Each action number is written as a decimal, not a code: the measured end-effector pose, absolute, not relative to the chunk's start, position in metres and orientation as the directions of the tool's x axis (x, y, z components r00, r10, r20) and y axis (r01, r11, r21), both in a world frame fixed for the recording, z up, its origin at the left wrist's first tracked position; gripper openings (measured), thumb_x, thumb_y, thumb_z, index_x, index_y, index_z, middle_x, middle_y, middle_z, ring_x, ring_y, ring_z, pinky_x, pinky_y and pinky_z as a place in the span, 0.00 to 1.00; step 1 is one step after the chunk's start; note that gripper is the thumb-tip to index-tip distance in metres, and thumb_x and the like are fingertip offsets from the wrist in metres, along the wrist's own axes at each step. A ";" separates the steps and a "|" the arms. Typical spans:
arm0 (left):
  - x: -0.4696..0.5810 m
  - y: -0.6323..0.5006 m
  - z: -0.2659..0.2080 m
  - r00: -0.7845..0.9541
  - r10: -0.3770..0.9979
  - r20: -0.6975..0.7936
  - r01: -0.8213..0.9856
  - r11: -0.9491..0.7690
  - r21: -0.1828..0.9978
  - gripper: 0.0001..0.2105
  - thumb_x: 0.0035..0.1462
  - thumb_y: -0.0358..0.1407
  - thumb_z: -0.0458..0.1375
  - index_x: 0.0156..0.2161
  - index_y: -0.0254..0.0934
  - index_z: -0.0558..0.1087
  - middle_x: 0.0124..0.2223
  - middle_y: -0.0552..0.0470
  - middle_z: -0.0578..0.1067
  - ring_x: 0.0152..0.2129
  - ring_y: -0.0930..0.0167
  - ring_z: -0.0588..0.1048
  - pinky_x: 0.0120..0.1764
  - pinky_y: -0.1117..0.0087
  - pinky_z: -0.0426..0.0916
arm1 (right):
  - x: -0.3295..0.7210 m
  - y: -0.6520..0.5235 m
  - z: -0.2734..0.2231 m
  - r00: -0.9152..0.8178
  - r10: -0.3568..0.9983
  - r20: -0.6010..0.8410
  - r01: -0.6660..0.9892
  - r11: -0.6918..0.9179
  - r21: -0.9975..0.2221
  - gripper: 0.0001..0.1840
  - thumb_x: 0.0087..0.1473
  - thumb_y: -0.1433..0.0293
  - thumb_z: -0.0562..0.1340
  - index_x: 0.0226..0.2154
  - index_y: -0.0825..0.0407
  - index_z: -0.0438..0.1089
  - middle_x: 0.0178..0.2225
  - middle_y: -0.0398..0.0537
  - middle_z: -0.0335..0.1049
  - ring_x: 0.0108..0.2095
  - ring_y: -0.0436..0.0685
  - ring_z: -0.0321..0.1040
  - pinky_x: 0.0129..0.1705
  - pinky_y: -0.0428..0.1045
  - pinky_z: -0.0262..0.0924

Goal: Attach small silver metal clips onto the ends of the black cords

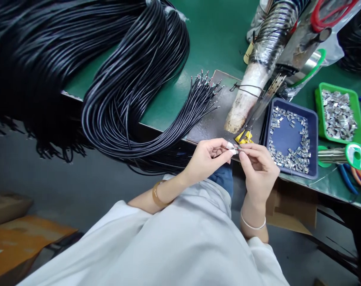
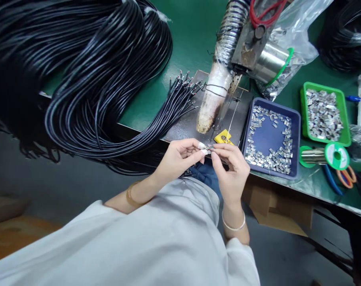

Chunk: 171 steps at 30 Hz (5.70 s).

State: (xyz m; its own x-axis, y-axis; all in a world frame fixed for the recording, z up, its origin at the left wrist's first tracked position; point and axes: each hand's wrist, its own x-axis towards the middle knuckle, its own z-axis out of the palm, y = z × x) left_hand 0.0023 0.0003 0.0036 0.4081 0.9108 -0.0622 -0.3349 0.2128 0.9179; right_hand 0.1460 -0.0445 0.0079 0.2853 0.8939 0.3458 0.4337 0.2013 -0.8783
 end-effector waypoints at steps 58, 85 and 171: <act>0.010 0.015 0.005 0.365 0.918 -0.158 -0.286 0.272 0.919 0.03 0.48 0.31 0.64 0.30 0.31 0.77 0.29 0.52 0.77 0.25 0.77 0.72 0.32 0.77 0.68 | 0.152 -0.041 -0.005 0.105 0.689 0.717 0.782 0.389 -0.487 0.12 0.51 0.77 0.68 0.37 0.47 0.72 0.41 0.43 0.79 0.40 0.54 0.78 0.43 0.52 0.75; 0.009 0.019 0.007 0.321 0.928 -0.189 -0.232 0.271 0.934 0.04 0.47 0.31 0.64 0.29 0.31 0.77 0.21 0.57 0.70 0.19 0.80 0.64 0.25 0.78 0.60 | 0.148 -0.034 0.003 0.143 0.734 0.664 0.757 0.351 -0.551 0.10 0.51 0.77 0.68 0.35 0.47 0.73 0.40 0.43 0.79 0.39 0.54 0.77 0.43 0.51 0.75; 0.006 0.021 0.013 0.391 0.907 -0.157 -0.282 0.281 0.917 0.03 0.49 0.30 0.62 0.29 0.31 0.78 0.26 0.54 0.77 0.24 0.78 0.71 0.32 0.77 0.66 | 0.148 -0.040 0.012 0.045 0.721 0.692 0.786 0.402 -0.470 0.11 0.49 0.80 0.68 0.33 0.50 0.70 0.43 0.48 0.79 0.41 0.54 0.79 0.43 0.50 0.77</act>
State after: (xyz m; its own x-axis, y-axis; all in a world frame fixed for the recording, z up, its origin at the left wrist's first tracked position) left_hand 0.0062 0.0211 0.0127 0.3915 0.9067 -0.1569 -0.2821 0.2806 0.9174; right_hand 0.1480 -0.0398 0.0119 0.0450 0.7209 0.6916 0.7859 0.4019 -0.4700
